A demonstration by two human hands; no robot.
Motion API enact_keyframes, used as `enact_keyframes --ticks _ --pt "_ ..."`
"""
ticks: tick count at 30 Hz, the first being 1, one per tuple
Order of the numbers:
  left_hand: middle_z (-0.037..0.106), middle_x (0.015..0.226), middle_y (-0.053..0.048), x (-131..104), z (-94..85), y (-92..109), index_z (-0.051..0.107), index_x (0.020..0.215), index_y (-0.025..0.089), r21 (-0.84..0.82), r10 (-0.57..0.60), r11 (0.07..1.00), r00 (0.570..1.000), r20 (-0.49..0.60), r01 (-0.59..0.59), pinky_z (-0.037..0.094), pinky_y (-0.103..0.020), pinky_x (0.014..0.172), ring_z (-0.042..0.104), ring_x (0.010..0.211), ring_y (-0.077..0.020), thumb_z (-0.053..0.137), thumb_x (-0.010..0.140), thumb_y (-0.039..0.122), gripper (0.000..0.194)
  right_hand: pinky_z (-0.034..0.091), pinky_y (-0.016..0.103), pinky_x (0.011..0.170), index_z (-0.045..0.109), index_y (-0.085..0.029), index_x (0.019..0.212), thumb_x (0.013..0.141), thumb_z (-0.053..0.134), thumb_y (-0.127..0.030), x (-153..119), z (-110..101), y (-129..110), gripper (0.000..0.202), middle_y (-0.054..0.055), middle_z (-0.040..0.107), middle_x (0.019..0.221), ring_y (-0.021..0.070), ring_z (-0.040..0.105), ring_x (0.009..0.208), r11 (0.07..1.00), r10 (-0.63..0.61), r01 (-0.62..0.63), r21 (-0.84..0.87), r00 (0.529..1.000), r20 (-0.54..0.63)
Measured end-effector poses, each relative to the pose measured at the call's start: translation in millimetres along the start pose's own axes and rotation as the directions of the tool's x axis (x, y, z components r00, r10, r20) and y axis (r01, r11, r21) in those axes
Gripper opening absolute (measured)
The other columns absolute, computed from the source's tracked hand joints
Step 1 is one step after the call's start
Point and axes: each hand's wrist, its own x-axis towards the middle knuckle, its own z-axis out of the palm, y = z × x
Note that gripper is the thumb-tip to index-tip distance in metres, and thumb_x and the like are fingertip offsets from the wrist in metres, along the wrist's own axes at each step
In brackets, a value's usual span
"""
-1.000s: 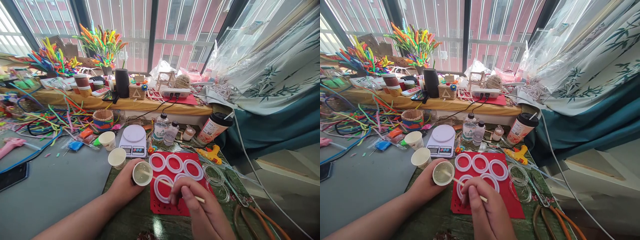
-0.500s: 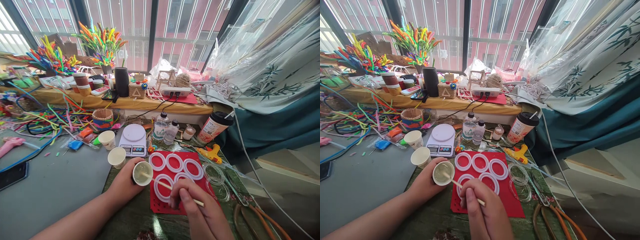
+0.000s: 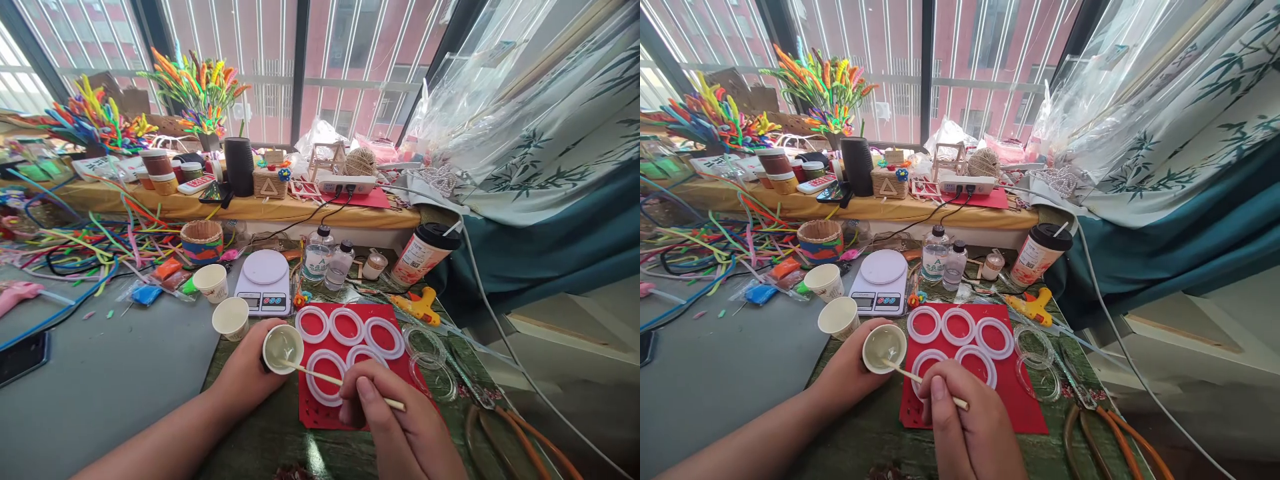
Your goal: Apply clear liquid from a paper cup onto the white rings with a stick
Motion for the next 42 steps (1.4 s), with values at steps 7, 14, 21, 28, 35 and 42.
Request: enact_keyframes --ticks 7,14,21,28,35,42 --pt "0.079 0.127 -0.009 -0.1 0.7 -0.5 0.067 0.129 0.025 0.011 0.013 1.0 1.0 0.006 -0.013 0.063 -0.046 0.104 0.077 0.116 -0.0308 0.077 0.083 0.022 0.047 0.047 0.03 0.064 0.069 -0.025 0.089 0.117 0.044 -0.046 1.8 -1.9 -1.2 0.043 0.0 0.067 0.072 0.0184 0.063 0.066 0.996 -0.077 0.077 -0.055 0.997 -0.002" --pt "0.079 0.126 -0.009 0.0 -0.9 2.9 0.067 0.128 0.024 0.006 -0.004 1.0 1.0 0.028 0.004 0.063 -0.045 0.102 0.077 0.114 -0.0303 0.077 0.085 0.024 0.044 0.048 0.028 0.066 0.068 -0.025 0.09 0.117 0.044 -0.041 1.8 -2.5 -0.7 0.04 0.0 0.068 0.075 0.0173 0.064 0.069 0.993 -0.115 0.116 -0.03 0.993 0.019" --pt "0.079 0.126 -0.009 0.6 -0.6 1.5 0.068 0.127 0.024 -0.003 0.027 1.0 0.999 0.026 -0.027 0.063 -0.046 0.102 0.077 0.114 -0.0313 0.078 0.084 0.023 0.044 0.049 0.028 0.065 0.068 -0.025 0.089 0.117 0.045 -0.042 0.5 -1.8 -2.0 0.041 0.0 0.068 0.075 0.0178 0.063 0.069 0.996 -0.091 0.091 0.017 0.996 -0.005" --pt "0.078 0.127 -0.01 0.7 -0.5 0.1 0.067 0.128 0.024 0.001 0.021 1.0 0.999 0.049 -0.022 0.062 -0.046 0.103 0.076 0.115 -0.0307 0.078 0.086 0.023 0.043 0.049 0.028 0.067 0.069 -0.024 0.088 0.117 0.046 -0.049 0.4 -1.3 -0.8 0.045 0.001 0.068 0.075 0.018 0.064 0.07 0.997 -0.05 0.051 0.05 0.999 -0.005" --pt "0.078 0.129 -0.009 -0.3 -0.1 -0.5 0.066 0.129 0.025 0.005 0.025 1.0 0.999 0.041 -0.025 0.062 -0.047 0.104 0.076 0.118 -0.031 0.078 0.086 0.023 0.045 0.051 0.028 0.064 0.071 -0.024 0.091 0.117 0.046 -0.049 5.4 -8.5 4.3 0.045 0.002 0.069 0.075 0.0188 0.066 0.07 0.998 -0.057 0.055 0.04 0.997 0.058" --pt "0.078 0.128 -0.008 -1.4 -0.1 -0.9 0.066 0.129 0.026 0.003 0.021 1.0 0.999 0.046 -0.022 0.062 -0.045 0.103 0.076 0.116 -0.0304 0.077 0.085 0.02 0.046 0.052 0.028 0.069 0.072 -0.024 0.092 0.116 0.049 -0.052 0.7 -1.6 -0.2 0.044 0.002 0.071 0.079 0.0196 0.068 0.075 0.997 -0.058 0.059 0.054 0.998 -0.024"
